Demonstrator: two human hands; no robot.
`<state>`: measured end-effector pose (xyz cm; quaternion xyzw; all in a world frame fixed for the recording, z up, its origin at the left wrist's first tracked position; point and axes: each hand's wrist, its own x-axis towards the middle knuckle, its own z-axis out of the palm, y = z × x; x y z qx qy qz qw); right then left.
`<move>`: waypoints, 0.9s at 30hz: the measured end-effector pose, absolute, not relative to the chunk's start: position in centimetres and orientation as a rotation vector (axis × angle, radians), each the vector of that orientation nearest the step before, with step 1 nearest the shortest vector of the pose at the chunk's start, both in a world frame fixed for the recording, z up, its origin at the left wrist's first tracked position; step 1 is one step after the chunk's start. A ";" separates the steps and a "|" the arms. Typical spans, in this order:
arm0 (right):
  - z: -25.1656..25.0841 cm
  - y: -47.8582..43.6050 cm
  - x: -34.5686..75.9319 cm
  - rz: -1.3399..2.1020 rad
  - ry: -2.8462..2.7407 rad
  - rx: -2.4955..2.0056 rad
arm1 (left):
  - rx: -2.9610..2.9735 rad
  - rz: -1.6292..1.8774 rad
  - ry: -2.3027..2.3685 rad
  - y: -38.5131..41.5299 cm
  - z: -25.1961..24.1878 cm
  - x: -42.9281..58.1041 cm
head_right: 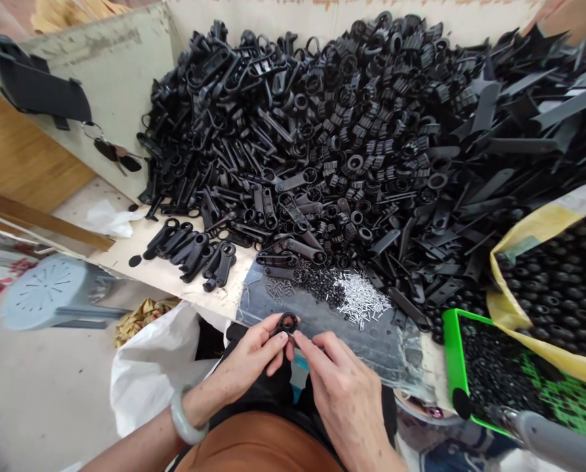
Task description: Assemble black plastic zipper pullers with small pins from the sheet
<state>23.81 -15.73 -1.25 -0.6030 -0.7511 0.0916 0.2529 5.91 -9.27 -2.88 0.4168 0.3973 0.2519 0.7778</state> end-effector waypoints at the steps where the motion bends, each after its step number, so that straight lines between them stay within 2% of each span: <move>1: -1.3 -15.7 23.8 0.245 -2.047 -1.640 | 0.899 0.542 0.864 -9.3 -2.8 5.9; 10: -1.6 -16.1 23.6 0.191 -2.130 -1.699 | 0.891 0.566 0.868 -9.5 -2.8 6.2; 17: -1.1 -16.0 22.5 -0.089 -2.199 -1.721 | 0.882 0.598 0.916 -9.7 -2.9 6.7; 27: -0.2 -15.6 20.8 -0.228 -2.308 -1.781 | 1.083 0.753 1.097 -10.3 -4.6 7.0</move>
